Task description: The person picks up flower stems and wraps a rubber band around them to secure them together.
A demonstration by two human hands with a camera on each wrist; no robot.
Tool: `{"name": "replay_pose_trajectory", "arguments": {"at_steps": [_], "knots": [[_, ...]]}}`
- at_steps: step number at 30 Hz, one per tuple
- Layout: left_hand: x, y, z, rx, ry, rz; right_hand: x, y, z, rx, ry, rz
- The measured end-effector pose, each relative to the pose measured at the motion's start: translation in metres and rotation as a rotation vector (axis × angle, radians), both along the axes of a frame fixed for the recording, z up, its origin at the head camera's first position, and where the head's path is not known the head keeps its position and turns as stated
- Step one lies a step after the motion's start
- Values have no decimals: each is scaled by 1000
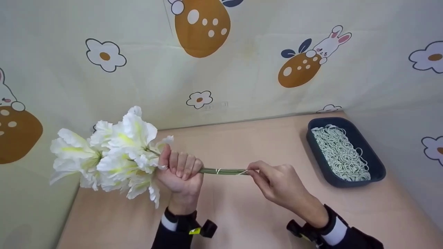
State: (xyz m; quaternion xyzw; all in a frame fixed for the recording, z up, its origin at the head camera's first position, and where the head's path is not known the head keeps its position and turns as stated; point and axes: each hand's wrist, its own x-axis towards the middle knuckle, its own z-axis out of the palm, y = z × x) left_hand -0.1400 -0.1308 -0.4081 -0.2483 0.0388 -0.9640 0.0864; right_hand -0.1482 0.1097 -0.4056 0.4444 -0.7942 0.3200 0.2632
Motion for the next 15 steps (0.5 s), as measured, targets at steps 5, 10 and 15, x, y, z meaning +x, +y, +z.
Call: {"name": "replay_pose_trajectory", "arguments": {"at_steps": [5,10,15], "knots": [[-1,4,-1,-44,74,-43,-2,1,1,-3,-32,-1],[-2,8,-3,-70,90,-64,-4,2,1,6,-84,11],[-4,12,-6,-86,73,-111,-4,5,0,75,-52,-33]]}}
